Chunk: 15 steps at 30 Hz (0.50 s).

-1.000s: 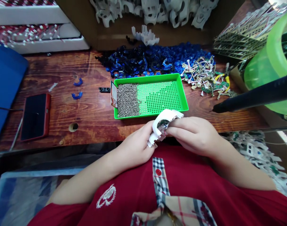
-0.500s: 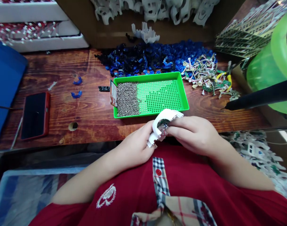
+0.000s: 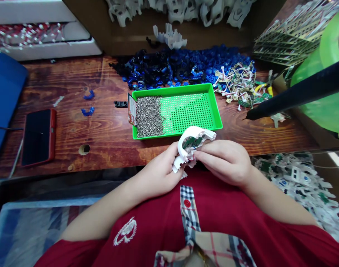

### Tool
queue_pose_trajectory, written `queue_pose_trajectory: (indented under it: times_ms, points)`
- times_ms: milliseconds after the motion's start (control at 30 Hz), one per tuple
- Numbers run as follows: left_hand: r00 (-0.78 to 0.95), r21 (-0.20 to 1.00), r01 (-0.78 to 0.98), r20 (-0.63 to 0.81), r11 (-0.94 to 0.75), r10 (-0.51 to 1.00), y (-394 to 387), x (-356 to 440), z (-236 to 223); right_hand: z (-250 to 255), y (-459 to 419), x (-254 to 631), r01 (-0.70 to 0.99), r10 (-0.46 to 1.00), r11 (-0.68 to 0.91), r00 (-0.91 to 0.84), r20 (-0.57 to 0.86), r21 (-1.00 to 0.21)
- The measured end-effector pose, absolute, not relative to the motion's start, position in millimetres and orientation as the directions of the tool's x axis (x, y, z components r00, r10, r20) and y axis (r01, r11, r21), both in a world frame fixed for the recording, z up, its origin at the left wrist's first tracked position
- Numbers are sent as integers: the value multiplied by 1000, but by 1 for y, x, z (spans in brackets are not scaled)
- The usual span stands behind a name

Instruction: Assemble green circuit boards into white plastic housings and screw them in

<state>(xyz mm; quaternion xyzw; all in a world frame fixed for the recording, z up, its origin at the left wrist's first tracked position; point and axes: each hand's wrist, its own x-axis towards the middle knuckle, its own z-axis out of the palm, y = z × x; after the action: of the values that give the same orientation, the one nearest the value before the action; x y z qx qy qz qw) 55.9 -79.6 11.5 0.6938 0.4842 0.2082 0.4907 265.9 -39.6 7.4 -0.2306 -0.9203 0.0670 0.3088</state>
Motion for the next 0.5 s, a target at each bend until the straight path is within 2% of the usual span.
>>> queue_pose_trajectory:
  times_ms: [167,267,367,500]
  points:
    - [444,885,464,-188,-45,876,-81,56,13,-1,-37,269,268,290,954,-714,637,-134]
    - [444,887,458,-167,-63,880,-82,57,14,-5,-37,269,273,272,956,-679,682,-110]
    - [449,886,454,-135,-95,884,-82,57,13,-9,-40,269,321,328,936,-641,694,-147]
    - [454,892,432,-86,-134,887,-83,58,11,-12,-45,266,347,433,897,-570,698,-273]
